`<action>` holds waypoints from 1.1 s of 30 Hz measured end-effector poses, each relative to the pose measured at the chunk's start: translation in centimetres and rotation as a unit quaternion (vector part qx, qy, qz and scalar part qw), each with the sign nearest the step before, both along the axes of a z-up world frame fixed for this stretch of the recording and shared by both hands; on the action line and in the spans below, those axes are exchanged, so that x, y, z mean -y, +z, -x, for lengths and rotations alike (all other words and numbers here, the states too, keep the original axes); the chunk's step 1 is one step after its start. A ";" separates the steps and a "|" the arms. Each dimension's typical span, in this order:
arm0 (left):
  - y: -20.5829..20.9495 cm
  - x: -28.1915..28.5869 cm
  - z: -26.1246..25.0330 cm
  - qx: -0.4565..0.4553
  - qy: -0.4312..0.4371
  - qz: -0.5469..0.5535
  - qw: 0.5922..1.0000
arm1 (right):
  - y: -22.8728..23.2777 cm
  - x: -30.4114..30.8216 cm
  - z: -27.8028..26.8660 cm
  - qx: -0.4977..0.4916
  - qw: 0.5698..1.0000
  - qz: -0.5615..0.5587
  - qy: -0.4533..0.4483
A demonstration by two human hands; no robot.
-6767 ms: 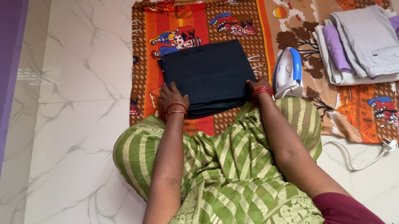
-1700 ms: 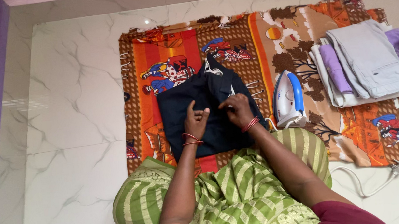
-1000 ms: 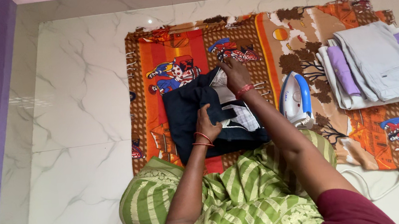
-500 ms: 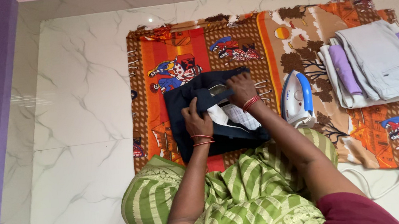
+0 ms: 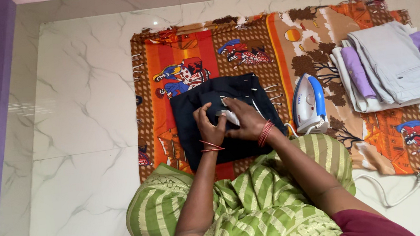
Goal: The person irons a pair of dark trousers laid on a patterned mat on the floor. They repeatedly smooth and press the fabric with a handheld electric iron, folding the garment between passes.
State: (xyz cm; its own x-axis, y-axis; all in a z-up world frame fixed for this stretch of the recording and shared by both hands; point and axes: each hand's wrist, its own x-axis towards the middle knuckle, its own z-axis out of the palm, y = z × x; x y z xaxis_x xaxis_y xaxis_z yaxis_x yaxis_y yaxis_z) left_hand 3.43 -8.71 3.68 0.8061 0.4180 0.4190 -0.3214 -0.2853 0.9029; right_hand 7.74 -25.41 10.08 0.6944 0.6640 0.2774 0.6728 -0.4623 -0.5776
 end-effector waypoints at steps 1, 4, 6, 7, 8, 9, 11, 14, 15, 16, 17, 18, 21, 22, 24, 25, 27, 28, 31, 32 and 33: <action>0.2 0.0 0.1 0.025 -0.038 0.032 0.998 | 0.0 -1.0 0.8 -0.003 1.000 0.003 -0.028; 0.3 -0.5 0.5 -0.031 -0.204 0.251 0.946 | -2.3 -1.9 1.0 -0.068 0.987 0.021 -0.144; -0.1 -0.3 0.1 -0.032 -0.175 0.243 0.954 | -4.5 -0.4 -1.3 -0.187 0.946 0.044 -0.260; -0.5 -0.2 0.0 -0.033 -0.161 0.239 0.957 | -5.5 0.6 -3.5 -0.193 0.950 -0.065 -0.236; -1.0 -0.3 -0.3 -0.077 -0.130 0.178 0.972 | -6.2 1.8 -6.2 -0.196 0.942 -0.173 -0.211; -1.6 -0.5 -0.6 -0.121 -0.099 0.115 0.981 | -6.7 3.4 -8.6 -0.196 0.940 -0.152 -0.232; -2.8 -0.8 -0.6 -0.194 -0.058 -0.050 0.978 | -6.9 6.1 -13.1 -0.166 0.931 -0.049 -0.323; -4.1 -1.1 -0.6 -0.298 -0.049 -0.292 0.907 | -7.9 7.3 -13.6 0.015 0.894 0.059 -0.444; -4.3 -1.1 -0.7 -0.351 -0.065 -0.329 0.875 | -8.1 7.1 -12.7 0.090 0.877 0.071 -0.467; -4.4 -0.8 -0.5 -0.404 -0.083 -0.361 0.837 | -8.7 6.7 -11.1 0.096 0.886 0.056 -0.450; -4.5 -0.6 -0.3 -0.414 -0.085 -0.371 0.827 | -9.7 5.3 -9.0 0.102 0.895 0.041 -0.432; -4.4 -0.6 -0.4 -0.422 -0.086 -0.382 0.818 | -10.7 3.6 -6.6 0.127 0.909 0.068 -0.391; -3.8 -1.0 -0.5 -0.448 -0.085 -0.407 0.792 | -12.3 -0.3 -3.1 0.113 0.937 0.189 -0.270; -3.7 -1.2 -0.4 -0.457 -0.085 -0.414 0.783 | -12.5 -0.5 -3.1 0.093 0.934 0.196 -0.284; -3.6 -1.6 -0.4 -0.474 -0.102 -0.395 0.780 | -12.9 -0.4 -4.0 0.056 0.926 0.208 -0.311; -3.7 -1.7 -0.3 -0.483 -0.109 -0.386 0.779 | -12.9 0.1 -4.8 0.039 0.924 0.222 -0.310; -4.0 -1.9 -0.2 -0.481 -0.112 -0.407 0.768 | -13.2 1.3 -5.7 0.010 0.919 0.247 -0.308; -4.4 -1.7 0.1 -0.481 -0.119 -0.418 0.761 | -13.6 1.6 -5.9 -0.015 0.923 0.245 -0.296; -6.0 -1.6 -0.1 -0.469 -0.105 -0.420 0.770 | -14.4 3.6 -8.4 -0.105 0.944 0.189 -0.251; -6.7 -1.8 -0.1 -0.460 -0.100 -0.423 0.774 | -14.2 5.0 -9.6 -0.145 0.954 0.133 -0.228; -7.3 -2.0 -0.1 -0.451 -0.095 -0.426 0.778 | -14.0 6.6 -9.8 -0.183 0.959 0.075 -0.204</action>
